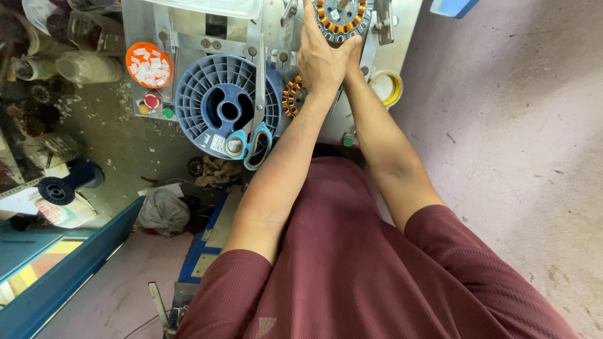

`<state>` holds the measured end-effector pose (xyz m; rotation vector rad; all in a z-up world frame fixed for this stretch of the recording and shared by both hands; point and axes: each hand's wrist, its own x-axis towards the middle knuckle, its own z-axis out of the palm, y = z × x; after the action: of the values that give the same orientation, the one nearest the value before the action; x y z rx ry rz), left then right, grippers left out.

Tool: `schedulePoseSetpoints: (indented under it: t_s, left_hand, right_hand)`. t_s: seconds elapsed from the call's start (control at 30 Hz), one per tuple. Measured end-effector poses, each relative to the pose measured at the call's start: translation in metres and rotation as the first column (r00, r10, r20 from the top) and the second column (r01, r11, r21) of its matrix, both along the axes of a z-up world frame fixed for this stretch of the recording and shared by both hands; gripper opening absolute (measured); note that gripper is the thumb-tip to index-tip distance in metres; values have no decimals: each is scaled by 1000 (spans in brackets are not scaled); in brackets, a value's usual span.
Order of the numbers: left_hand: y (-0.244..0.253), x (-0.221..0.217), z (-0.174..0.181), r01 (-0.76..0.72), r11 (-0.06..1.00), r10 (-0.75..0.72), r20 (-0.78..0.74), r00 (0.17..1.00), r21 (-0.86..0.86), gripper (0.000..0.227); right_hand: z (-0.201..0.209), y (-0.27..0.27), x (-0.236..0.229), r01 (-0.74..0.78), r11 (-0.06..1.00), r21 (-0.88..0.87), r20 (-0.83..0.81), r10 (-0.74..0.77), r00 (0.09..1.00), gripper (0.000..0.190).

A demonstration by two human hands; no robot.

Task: The person places a stator core into a winding machine, then uses a screwdriver to tighten a clamp. They remove the stator, insert a small metal piece into its center, and place it back into the machine to continue the process.

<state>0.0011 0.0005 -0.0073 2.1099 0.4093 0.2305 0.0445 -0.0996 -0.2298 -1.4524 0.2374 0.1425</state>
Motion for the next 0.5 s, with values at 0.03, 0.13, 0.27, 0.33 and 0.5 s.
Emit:
schedulePoseSetpoints:
  t_s: [0.03, 0.13, 0.27, 0.33, 0.5]
  left_hand:
    - [0, 1, 0, 0, 1000, 0, 2, 1000, 2, 124]
    - [0, 0, 1, 0, 1000, 0, 15, 1000, 13, 123]
    - [3, 0, 8, 10, 1000, -10, -5, 1000, 11, 122]
    - [4, 2, 17, 17, 1000, -17, -4, 1000, 22, 122]
    - [5, -9, 50, -16, 998, 15, 26, 1000, 62, 116]
  right_hand:
    - [15, 1, -7, 9, 999, -42, 27, -8, 1000, 33]
    - [81, 8, -44, 9, 965, -262, 173, 37, 984, 41]
    - [177, 9, -113, 20, 748, -664, 376, 311, 873, 56]
    - [210, 5, -140, 18, 715, -699, 296, 266, 917, 48]
    - [245, -31, -195, -179, 457, -871, 10, 380, 925, 41]
